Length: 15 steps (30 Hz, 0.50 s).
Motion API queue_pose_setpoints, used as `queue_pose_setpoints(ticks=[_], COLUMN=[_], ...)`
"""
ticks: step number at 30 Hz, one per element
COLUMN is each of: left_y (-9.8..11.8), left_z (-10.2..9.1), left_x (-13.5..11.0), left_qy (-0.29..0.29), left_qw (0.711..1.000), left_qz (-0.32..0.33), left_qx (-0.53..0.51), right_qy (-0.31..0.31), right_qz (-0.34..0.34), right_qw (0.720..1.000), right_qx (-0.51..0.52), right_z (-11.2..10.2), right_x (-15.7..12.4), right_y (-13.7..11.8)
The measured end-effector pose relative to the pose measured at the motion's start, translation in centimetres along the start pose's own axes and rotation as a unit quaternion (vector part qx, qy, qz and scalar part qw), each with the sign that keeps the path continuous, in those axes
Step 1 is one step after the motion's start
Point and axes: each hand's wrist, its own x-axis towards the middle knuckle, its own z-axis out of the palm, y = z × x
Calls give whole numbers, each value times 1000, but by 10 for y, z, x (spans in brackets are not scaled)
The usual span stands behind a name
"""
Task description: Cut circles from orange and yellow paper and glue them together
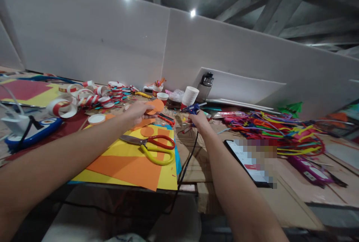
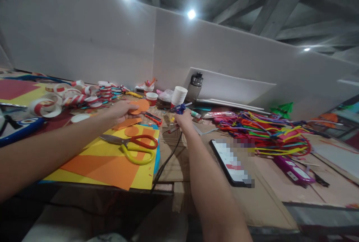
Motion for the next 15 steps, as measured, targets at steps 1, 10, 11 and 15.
queue_pose_setpoints(ticks=[1,10,11,15], left_y=[1,-16,-17,-16], left_z=[3,3,1,-3], left_x=[1,9,11,15], left_qy=[2,32,33,49], left_qw=[1000,999,998,997], left_qz=[3,11,15,18], left_qx=[-4,-43,-46,-55], right_qy=[3,26,31,56], right_qz=[-4,-59,-65,-87], right_qw=[1000,996,995,991], right_qx=[-5,-66,-71,-89], right_z=[0,0,1,2], right_x=[-1,-7,-7,-10], right_y=[-1,-12,-13,-15])
